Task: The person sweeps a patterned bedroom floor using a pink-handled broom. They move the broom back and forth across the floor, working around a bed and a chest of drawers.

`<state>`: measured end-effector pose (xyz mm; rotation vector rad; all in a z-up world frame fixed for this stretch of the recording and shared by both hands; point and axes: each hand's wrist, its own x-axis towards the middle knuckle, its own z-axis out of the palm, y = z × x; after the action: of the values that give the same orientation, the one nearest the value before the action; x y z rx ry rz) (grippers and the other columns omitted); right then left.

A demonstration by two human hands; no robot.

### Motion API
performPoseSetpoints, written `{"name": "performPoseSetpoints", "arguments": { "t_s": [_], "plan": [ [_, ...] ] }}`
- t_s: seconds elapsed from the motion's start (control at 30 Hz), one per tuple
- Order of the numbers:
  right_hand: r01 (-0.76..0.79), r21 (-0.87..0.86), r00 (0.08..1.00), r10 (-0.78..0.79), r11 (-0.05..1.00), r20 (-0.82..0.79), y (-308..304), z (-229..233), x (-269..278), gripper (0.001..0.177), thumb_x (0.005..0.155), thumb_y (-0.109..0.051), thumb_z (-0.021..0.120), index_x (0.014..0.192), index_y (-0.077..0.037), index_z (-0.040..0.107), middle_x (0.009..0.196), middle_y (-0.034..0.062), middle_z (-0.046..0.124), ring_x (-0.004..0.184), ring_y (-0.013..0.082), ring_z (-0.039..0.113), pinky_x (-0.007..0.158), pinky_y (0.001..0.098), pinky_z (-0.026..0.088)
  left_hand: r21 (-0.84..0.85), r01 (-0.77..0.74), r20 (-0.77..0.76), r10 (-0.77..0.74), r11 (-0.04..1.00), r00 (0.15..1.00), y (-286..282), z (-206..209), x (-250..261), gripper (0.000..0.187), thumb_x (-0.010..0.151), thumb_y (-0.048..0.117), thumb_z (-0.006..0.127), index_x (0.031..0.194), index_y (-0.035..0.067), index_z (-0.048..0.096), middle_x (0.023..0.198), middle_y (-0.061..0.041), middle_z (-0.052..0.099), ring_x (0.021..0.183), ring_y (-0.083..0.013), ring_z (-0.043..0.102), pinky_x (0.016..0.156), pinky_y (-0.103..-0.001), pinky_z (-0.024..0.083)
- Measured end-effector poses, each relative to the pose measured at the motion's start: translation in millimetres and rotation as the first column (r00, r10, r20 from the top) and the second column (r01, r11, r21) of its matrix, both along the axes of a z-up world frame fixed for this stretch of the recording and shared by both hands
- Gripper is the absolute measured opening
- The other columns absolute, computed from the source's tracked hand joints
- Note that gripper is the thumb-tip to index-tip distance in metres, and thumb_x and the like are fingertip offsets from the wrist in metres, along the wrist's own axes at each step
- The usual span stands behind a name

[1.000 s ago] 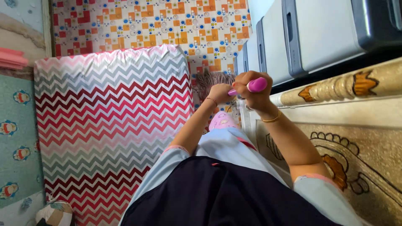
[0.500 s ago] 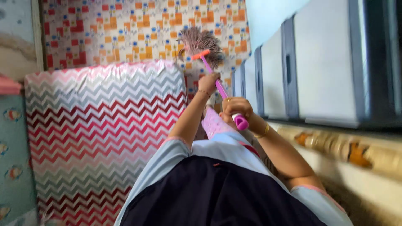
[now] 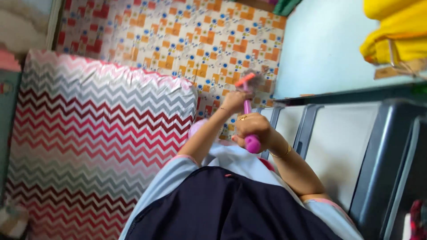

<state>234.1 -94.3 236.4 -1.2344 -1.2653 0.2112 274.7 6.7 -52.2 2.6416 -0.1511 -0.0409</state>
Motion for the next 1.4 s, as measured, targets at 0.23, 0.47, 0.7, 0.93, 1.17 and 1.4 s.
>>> {"name": "performPoseSetpoints", "arguments": {
  "t_s": [0.23,0.47,0.7,0.93,1.17,1.4],
  "plan": [
    [-0.167,0.221,0.969,0.201,0.961,-0.142,18,-22,61,0.038,0.081,0.006,0.071,0.052,-0.010,0.053,0.050,0.0051,0.052,0.039,0.0199,0.044,0.040,0.0319,0.040,0.288,-0.265,0.152,0.229,0.920,0.961,106,-39,14,0.016,0.075,0.032,0.066,0.088,0.042,0.065,0.087,0.015,0.073,0.072,-0.0163,0.076,0.072,-0.038,0.060],
    [-0.200,0.328,0.903,0.304,0.923,-0.304,53,-43,123,0.033,0.084,0.000,0.070,0.057,-0.009,0.054,0.049,0.0055,0.050,0.039,0.0128,0.040,0.039,0.0272,0.035,0.292,-0.338,0.120,0.317,0.895,0.941,182,-66,45,0.012,0.077,0.033,0.068,0.088,0.035,0.066,0.094,0.009,0.073,0.083,-0.0230,0.077,0.070,-0.041,0.062],
    [-0.207,0.124,0.936,0.233,0.970,-0.263,77,-8,207,0.037,0.083,0.002,0.071,0.053,-0.010,0.052,0.049,0.0045,0.047,0.040,0.0171,0.039,0.042,0.0292,0.035,0.162,-0.299,0.002,0.302,0.941,0.953,140,-53,148,0.014,0.078,0.036,0.068,0.091,0.040,0.067,0.088,0.011,0.073,0.080,-0.0175,0.076,0.074,-0.036,0.062],
    [-0.199,-0.038,0.975,0.194,0.979,-0.106,142,25,251,0.036,0.087,0.002,0.071,0.059,-0.007,0.051,0.051,0.0122,0.047,0.038,0.0356,0.042,0.039,0.0399,0.037,-0.144,-0.066,-0.187,0.038,0.987,0.982,127,7,221,0.016,0.082,0.034,0.063,0.096,0.028,0.066,0.087,-0.002,0.076,0.088,-0.0289,0.077,0.080,-0.045,0.062],
    [-0.268,0.079,0.952,0.276,0.960,-0.128,185,18,305,0.041,0.083,0.002,0.077,0.052,-0.011,0.054,0.049,0.0052,0.051,0.037,0.0248,0.045,0.040,0.0344,0.040,0.015,-0.014,-0.248,0.017,1.000,0.969,218,41,262,0.015,0.086,0.032,0.060,0.090,0.028,0.073,0.084,0.001,0.078,0.086,-0.0226,0.078,0.080,-0.041,0.063],
    [-0.436,0.171,0.876,0.461,0.883,-0.146,230,-29,345,0.038,0.084,0.007,0.074,0.054,-0.007,0.057,0.053,0.0080,0.053,0.042,0.0251,0.051,0.046,0.0352,0.044,0.247,-0.260,-0.178,0.307,0.934,0.935,334,-8,218,0.011,0.083,0.028,0.065,0.090,0.033,0.073,0.082,0.008,0.076,0.080,-0.0171,0.077,0.075,-0.036,0.062]
  ]
}}
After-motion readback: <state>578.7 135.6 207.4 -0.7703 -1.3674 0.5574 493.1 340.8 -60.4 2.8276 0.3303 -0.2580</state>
